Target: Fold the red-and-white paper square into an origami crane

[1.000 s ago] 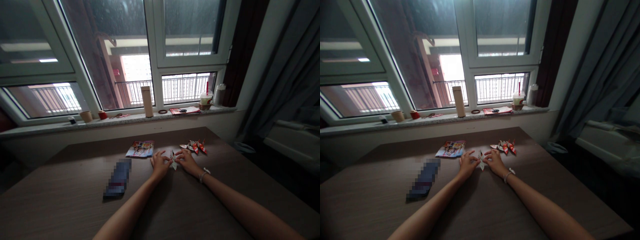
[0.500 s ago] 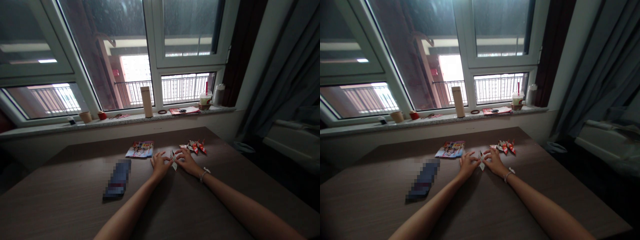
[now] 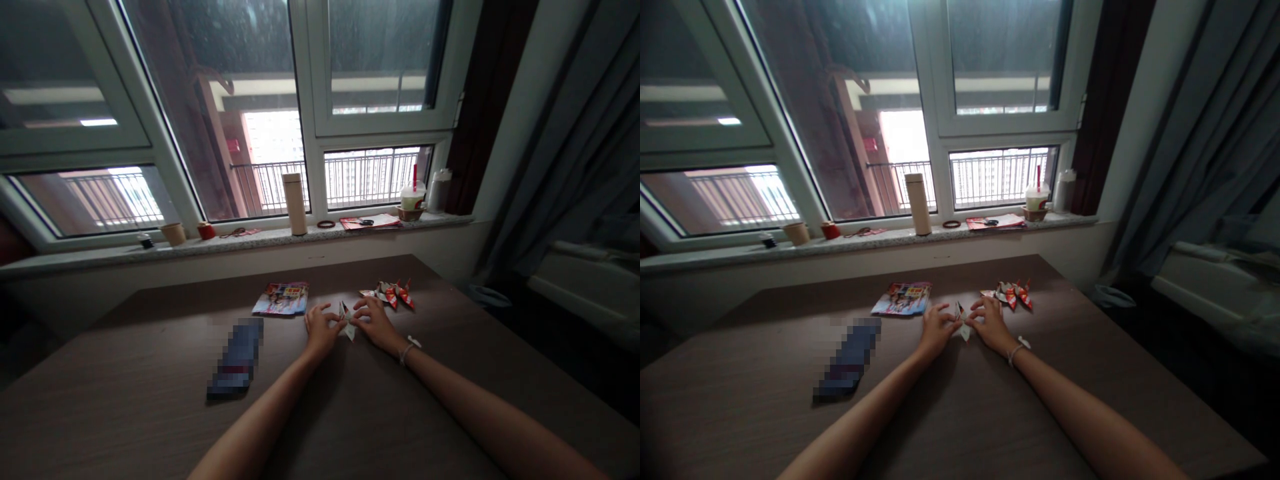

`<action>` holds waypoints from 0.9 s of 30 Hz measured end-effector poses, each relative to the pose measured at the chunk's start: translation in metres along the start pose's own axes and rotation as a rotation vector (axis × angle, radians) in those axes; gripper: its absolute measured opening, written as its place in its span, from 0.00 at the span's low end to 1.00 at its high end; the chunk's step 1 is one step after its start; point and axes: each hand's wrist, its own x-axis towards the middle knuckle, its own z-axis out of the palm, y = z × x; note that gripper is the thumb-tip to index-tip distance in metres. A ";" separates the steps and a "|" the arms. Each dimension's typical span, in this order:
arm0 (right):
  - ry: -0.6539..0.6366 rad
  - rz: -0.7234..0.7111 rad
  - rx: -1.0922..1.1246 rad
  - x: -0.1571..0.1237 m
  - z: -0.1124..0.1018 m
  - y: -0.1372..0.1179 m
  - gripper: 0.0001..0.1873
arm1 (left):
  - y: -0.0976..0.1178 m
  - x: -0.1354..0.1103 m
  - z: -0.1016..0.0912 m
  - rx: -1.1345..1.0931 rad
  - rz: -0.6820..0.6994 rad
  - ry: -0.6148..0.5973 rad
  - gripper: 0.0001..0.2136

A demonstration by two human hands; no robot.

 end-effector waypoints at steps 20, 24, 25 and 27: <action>0.022 -0.041 -0.020 -0.002 -0.003 0.000 0.09 | -0.003 0.001 0.001 -0.074 -0.042 0.030 0.03; 0.034 -0.083 -0.031 -0.003 -0.004 -0.002 0.09 | -0.002 0.001 0.002 -0.076 -0.034 0.028 0.03; 0.032 -0.087 -0.031 -0.003 -0.004 -0.002 0.09 | -0.002 0.001 0.002 -0.080 -0.029 0.035 0.03; 0.026 -0.085 -0.033 -0.003 -0.003 -0.002 0.08 | -0.003 0.001 0.003 -0.093 -0.021 0.056 0.02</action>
